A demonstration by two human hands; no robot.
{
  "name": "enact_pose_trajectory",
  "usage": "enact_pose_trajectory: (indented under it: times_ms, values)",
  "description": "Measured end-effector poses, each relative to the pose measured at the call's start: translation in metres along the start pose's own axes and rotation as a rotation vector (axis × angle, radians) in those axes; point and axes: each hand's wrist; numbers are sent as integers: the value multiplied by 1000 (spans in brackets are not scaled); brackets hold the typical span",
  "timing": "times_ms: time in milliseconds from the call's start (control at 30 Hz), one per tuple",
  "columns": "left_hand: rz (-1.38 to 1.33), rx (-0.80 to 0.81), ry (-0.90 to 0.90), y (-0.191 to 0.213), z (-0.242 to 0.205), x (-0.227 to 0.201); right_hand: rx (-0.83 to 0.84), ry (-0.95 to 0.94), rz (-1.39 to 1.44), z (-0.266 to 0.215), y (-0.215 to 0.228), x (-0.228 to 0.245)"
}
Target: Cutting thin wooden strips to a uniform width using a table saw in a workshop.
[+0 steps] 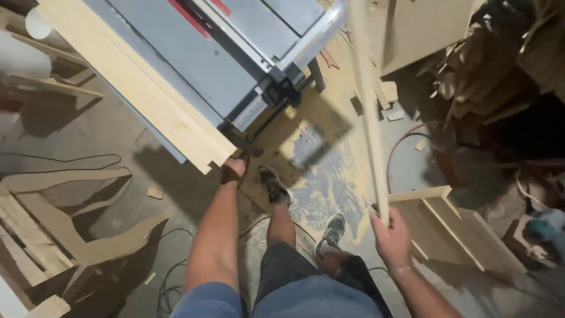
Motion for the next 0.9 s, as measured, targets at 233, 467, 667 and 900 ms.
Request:
enact_pose_trajectory:
  times_ms: [233,467,667,900]
  values:
    - [-995,-358,233,56,-44,-62,5,-360,-58,-25,-8,-81]
    - [-838,-338,232,43,-53,-77,-23,-254,62,-28,-9,-74]
    - [-697,-314,225,41,-56,-94,12,-211,61,-25,-1,-48]
    - [-554,-304,243,22,-88,-111,78,-204,-52,-29,3,-37]
Point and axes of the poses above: each hand's wrist, its own z-axis towards the middle knuckle, its own y-axis out of the back of the hand, x = y × z, and after that the axes turned 15 degrees about -z, right-handed
